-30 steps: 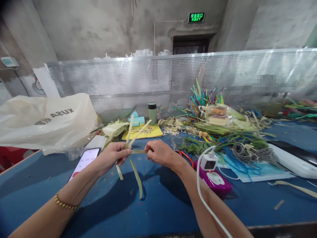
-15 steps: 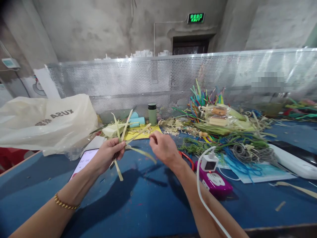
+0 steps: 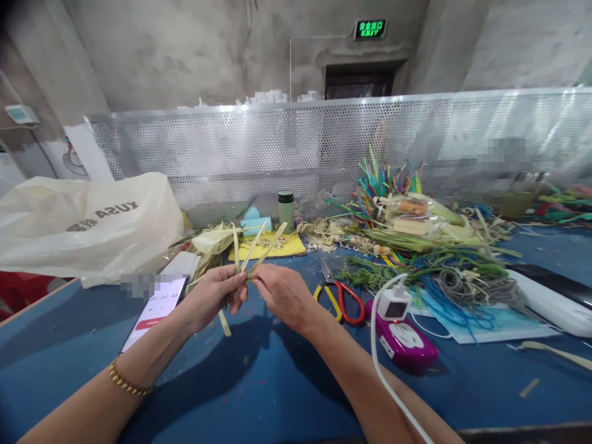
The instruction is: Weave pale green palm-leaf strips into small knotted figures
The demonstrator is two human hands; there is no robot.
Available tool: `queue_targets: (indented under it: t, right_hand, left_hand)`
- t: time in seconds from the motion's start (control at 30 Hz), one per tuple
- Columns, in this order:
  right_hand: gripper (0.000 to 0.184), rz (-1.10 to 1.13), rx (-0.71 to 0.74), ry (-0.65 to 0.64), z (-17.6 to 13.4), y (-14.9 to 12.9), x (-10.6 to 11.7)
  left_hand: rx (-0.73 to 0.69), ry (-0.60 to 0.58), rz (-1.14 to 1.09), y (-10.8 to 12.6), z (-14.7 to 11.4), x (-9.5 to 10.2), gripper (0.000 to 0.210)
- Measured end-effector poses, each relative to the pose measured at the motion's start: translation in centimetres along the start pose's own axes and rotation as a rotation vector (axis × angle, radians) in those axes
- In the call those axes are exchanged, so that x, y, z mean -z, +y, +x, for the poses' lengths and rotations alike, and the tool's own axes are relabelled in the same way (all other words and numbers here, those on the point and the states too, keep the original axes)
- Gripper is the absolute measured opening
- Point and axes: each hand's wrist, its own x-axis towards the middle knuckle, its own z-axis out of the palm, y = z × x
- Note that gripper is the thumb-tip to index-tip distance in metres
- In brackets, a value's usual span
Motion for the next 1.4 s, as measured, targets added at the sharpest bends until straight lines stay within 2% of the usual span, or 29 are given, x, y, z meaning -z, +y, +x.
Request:
queue_targets:
  t: [0.1, 0.27, 0.43, 0.5, 0.73, 0.87, 1.03, 1.13, 1.23, 1.4]
  right_hand:
    - [0.020, 0.043, -0.073, -0.025, 0.1, 0.4, 0.4]
    - [0.015, 0.203, -0.067, -0.041, 0.3, 1.0, 1.1]
    - [0.017, 0.453, -0.116, -0.247, 0.3, 1.1, 1.6]
    - [0.018, 0.495, -0.136, -0.281, 0.3, 1.2, 1.6]
    - [0.020, 0.493, -0.251, -0.232, 0.2, 1.0, 1.2]
    - [0.015, 0.373, -0.182, -0.235, -0.1, 0.8, 1.1]
    - [0.015, 0.134, -0.076, -0.135, -0.4, 1.2, 0.6]
    - [0.016, 0.227, -0.089, -0.173, -0.4, 1.2, 0.7]
    - [0.016, 0.373, -0.126, -0.213, -0.3, 0.9, 1.2]
    - [0.015, 0.437, -0.170, -0.240, 0.0, 0.5, 1.7]
  left_hand:
    - [0.038, -0.064, -0.004, 0.2, -0.2, 0.0, 0.029]
    - [0.040, -0.129, 0.086, 0.2, -0.2, 0.1, 0.018]
    - [0.035, -0.141, 0.159, 0.2, -0.2, 0.2, 0.018]
    - [0.031, -0.138, 0.145, 0.1, -0.2, 0.2, 0.021]
    - [-0.015, -0.035, 0.070, -0.1, -0.1, 0.2, 0.024]
    - [-0.026, 0.006, 0.067, 0.0, 0.1, 0.3, 0.021]
    - [0.009, -0.044, 0.017, 0.3, 0.0, 0.3, 0.021]
    - [0.046, -0.045, 0.051, 0.4, -0.1, 0.1, 0.026]
    - [0.079, 0.017, 0.126, 0.3, -0.2, 0.0, 0.029]
    - [0.046, 0.049, 0.142, 0.3, -0.2, -0.2, 0.019]
